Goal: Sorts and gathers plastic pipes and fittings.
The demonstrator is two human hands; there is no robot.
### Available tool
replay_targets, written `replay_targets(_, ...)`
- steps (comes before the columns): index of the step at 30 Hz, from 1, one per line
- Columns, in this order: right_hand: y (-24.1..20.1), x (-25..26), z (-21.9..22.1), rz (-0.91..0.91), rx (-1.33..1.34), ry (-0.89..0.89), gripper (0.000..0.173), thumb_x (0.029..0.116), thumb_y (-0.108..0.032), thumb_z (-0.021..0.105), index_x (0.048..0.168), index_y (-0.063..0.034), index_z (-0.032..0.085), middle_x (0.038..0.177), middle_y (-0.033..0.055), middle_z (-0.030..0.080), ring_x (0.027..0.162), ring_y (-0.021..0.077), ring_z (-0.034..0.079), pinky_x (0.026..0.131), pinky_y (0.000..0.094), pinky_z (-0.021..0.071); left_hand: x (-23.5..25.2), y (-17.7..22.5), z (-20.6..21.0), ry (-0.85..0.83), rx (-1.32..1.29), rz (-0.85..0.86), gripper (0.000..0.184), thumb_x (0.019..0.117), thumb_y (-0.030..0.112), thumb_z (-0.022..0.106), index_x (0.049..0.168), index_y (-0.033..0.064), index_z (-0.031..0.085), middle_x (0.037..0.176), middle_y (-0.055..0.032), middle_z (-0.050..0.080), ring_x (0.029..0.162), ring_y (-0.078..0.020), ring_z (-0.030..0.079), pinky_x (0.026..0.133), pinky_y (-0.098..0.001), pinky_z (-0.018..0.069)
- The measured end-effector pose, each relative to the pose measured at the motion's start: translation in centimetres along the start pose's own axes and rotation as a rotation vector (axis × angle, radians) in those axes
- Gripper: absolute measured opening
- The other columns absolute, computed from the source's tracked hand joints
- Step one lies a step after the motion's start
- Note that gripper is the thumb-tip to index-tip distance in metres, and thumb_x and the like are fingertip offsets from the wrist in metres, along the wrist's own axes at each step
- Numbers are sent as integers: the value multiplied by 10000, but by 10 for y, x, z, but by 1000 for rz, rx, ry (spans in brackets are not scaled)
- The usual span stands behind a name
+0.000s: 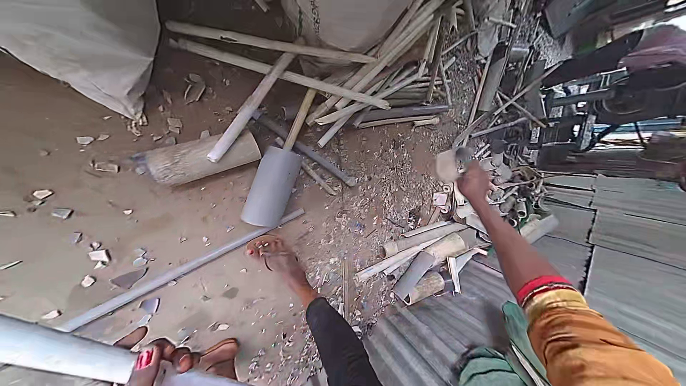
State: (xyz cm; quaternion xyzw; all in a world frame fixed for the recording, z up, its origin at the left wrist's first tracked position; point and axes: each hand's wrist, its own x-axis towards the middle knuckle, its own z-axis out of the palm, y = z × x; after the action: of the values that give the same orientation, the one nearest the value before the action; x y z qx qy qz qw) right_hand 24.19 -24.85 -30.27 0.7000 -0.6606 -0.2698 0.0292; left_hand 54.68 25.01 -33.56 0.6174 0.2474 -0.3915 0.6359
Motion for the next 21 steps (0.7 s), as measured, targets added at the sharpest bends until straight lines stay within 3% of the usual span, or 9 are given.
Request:
replay_targets(2,42,39,-44,60,-144,86,611,860,-72,728,1406,91,507,1448,423,427,1340,635,400,959,818,361,-6,-7,34,47,-30,26,263,1065,71,256,1187,129,481,764,124,655,565,-11,624,508,-161,540)
replay_targets(4,32,40,-51,-49,-146,-41,446,941,-124,686,1324,76,576,1285,409,565,1189,618,547,901,782,434,-11,-28,53,69,-45,39,288,1071,92,238,1163,122,510,747,114,655,559,-15,626,503,-161,543)
replay_targets(7,-41,-7,-3,-392,44,-367,321,1035,-165,588,1290,27,626,1139,279,686,1032,462,674,893,674,508,-17,-42,68,134,-72,10,304,1099,143,215,1144,126,515,736,94,645,544,-21,623,493,-166,547)
replay_targets(10,-144,-76,67,-589,62,-700,528,1020,-254,628,1484,-34,506,1456,214,557,1367,375,522,1128,585,396,-22,-24,73,269,-43,9,286,1099,119,252,1116,109,537,711,80,614,512,-8,581,474,-145,515)
replay_targets(11,-172,-94,92,-644,112,-746,563,1013,-264,647,1496,-27,481,1485,221,524,1407,371,480,1160,555,371,-22,-18,72,292,-24,19,269,1091,106,264,1121,106,531,717,80,603,508,-4,567,470,-140,508)
replay_targets(13,-218,-112,146,-698,282,-752,662,981,-282,704,1514,-1,431,1513,271,466,1426,417,438,1169,563,364,-22,-11,64,304,26,39,256,1087,97,278,1119,103,532,717,77,600,501,-1,559,460,-135,503)
replay_targets(15,-258,-111,194,-665,447,-622,807,943,-355,736,1539,41,364,1542,318,400,1422,466,422,1145,599,383,-25,-14,57,272,73,36,260,1082,99,288,1124,97,545,718,69,609,506,-10,562,468,-142,504)
replay_targets(18,-318,-87,223,-624,590,-321,949,864,-401,789,1578,8,318,1619,259,333,1491,417,353,1166,580,371,-28,-34,57,225,107,-7,252,1068,90,312,1129,87,557,725,55,607,521,-14,560,480,-145,502)
replay_targets(21,-359,-83,206,-537,640,-396,811,861,-332,802,1489,34,441,1481,260,496,1400,396,466,1135,556,398,-34,-57,68,230,134,-71,221,1047,66,371,1114,60,582,738,40,602,527,-19,545,494,-145,494)
